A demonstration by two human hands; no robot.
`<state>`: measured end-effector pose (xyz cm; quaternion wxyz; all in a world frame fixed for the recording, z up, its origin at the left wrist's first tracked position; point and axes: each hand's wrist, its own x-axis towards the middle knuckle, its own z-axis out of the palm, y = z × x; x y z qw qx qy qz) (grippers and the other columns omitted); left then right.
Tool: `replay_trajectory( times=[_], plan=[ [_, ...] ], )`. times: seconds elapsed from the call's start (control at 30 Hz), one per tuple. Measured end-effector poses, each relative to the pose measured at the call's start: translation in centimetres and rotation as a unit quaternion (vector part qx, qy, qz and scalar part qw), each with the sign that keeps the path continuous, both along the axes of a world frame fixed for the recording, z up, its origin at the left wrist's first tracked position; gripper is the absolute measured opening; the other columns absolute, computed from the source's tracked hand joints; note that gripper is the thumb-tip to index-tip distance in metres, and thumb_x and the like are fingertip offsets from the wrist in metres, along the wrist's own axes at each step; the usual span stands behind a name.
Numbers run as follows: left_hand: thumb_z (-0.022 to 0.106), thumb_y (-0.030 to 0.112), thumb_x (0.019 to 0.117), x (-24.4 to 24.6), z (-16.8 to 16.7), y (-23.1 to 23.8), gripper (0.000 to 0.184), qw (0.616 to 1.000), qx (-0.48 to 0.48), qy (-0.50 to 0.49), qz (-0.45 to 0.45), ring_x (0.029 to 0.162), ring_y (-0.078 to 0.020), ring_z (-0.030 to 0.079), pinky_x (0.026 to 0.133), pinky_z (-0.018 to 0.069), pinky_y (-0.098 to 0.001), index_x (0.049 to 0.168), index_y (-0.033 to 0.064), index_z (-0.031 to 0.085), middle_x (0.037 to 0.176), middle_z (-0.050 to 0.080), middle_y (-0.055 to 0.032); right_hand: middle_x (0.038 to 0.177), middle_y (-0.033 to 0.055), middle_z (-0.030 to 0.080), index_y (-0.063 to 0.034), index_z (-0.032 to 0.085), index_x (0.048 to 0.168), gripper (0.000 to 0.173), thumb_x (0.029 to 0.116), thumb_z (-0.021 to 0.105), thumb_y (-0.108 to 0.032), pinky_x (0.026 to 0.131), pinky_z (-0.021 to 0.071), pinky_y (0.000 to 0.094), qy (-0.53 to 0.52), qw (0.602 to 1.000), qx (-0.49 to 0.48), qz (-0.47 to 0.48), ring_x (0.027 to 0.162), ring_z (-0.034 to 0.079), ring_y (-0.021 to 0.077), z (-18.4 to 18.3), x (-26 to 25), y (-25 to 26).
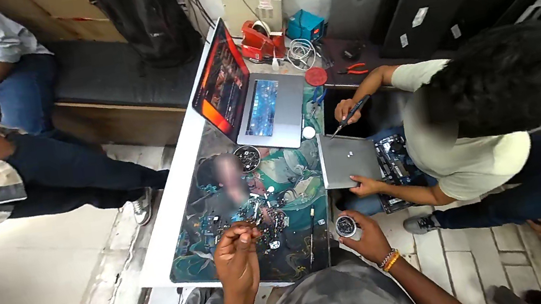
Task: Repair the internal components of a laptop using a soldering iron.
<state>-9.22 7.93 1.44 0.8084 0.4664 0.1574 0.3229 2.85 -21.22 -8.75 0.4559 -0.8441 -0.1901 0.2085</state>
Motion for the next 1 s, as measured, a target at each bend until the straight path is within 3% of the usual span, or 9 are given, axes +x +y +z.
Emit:
replay_trajectory(
  times=[0.17,0.23,0.3,0.4,0.53,0.63,0.8,0.93,1.0],
  plan=[
    [0.075,0.043,0.0900,0.3,-1.6,-1.4,0.032,0.984,0.108,0.121,-0.078,0.095,-0.0147,0.071,0.085,0.0597,-0.0315,0.110,0.0183,0.073,0.103,0.074,-0.0005,0.129,0.0083,0.068,-0.0065,0.068,0.130,0.061,0.0766,0.086,-0.029,0.102,0.0554,0.0353,-0.010,1.000,0.023,0.000,0.119,0.066,0.0152,1.0,-0.5,0.5],
    [0.070,0.059,0.0881,0.7,-2.3,-3.4,0.072,0.953,0.133,0.195,-0.191,0.114,-0.0252,0.067,0.091,0.0589,-0.0419,0.132,0.0021,0.059,0.126,0.069,-0.0111,0.130,0.0104,0.068,-0.0044,0.068,0.129,0.060,0.0770,0.087,-0.029,0.104,0.0542,0.0360,-0.020,0.999,0.050,0.009,0.121,0.065,0.0165,1.9,-0.8,1.1],
    [0.067,0.070,0.0836,1.1,-2.9,-5.6,0.103,0.916,0.102,0.237,-0.306,0.129,-0.0277,0.059,0.098,0.0566,-0.0471,0.151,-0.0018,0.038,0.146,0.056,-0.0138,0.132,0.0126,0.067,-0.0038,0.068,0.129,0.060,0.0770,0.087,-0.028,0.107,0.0522,0.0382,-0.029,0.996,0.080,0.025,0.124,0.063,0.0185,3.1,-1.2,2.1],
    [0.069,0.073,0.0805,1.6,-3.6,-8.3,0.119,0.890,0.028,0.230,-0.392,0.121,-0.0220,0.064,0.095,0.0588,-0.0408,0.159,-0.0026,0.021,0.148,0.054,-0.0138,0.134,0.0154,0.064,-0.0033,0.068,0.128,0.061,0.0778,0.088,-0.031,0.106,0.0530,0.0405,-0.043,0.990,0.129,0.044,0.126,0.061,0.0214,4.3,-1.7,3.0],
    [0.084,0.044,0.0811,2.0,-3.6,-10.1,0.106,0.901,-0.018,0.205,-0.381,0.113,-0.0189,0.068,0.095,0.0594,-0.0355,0.153,-0.0074,0.025,0.138,0.060,-0.0148,0.134,0.0183,0.062,-0.0010,0.068,0.127,0.059,0.0779,0.084,-0.030,0.107,0.0510,0.0397,-0.046,0.984,0.166,0.052,0.126,0.060,0.0240,4.4,-2.1,3.0],
    [0.082,0.015,0.0808,2.3,-3.6,-10.7,0.087,0.902,-0.009,0.243,-0.357,0.111,-0.0176,0.069,0.094,0.0600,-0.0338,0.149,-0.0072,0.033,0.132,0.064,-0.0144,0.134,0.0163,0.062,-0.0042,0.068,0.129,0.060,0.0727,0.085,-0.016,0.109,0.0499,0.0402,-0.042,0.983,0.155,0.084,0.128,0.058,0.0252,4.4,-1.6,2.5],
    [0.076,0.007,0.0854,2.9,-3.8,-11.4,0.075,0.899,-0.018,0.261,-0.350,0.090,-0.0198,0.073,0.078,0.0642,-0.0366,0.148,-0.0040,0.037,0.127,0.065,-0.0131,0.144,0.0172,0.057,-0.0021,0.054,0.144,0.087,0.0751,0.088,-0.044,0.110,0.0483,0.0443,0.021,0.973,0.139,0.184,0.133,0.055,0.0270,5.1,2.9,-1.6],
    [0.077,0.008,0.0852,3.6,-3.5,-11.8,0.079,0.904,-0.022,0.267,-0.333,0.092,-0.0190,0.072,0.080,0.0640,-0.0360,0.150,-0.0048,0.034,0.131,0.063,-0.0115,0.108,0.0146,0.073,0.0034,0.070,0.116,0.028,0.0958,0.065,-0.015,0.090,0.0583,0.0413,0.028,0.998,0.048,0.023,0.099,0.071,0.0220,1.6,11.5,-7.5],
    [0.077,0.007,0.0864,3.7,-3.3,-12.0,0.078,0.907,-0.018,0.270,-0.324,0.095,-0.0187,0.072,0.082,0.0640,-0.0373,0.150,-0.0052,0.033,0.132,0.062,-0.0103,0.106,0.0170,0.072,0.0028,0.071,0.112,0.021,0.0985,0.062,-0.011,0.089,0.0576,0.0465,0.027,0.997,-0.050,-0.061,0.096,0.070,0.0269,-1.4,16.9,-10.5]
  ],
)
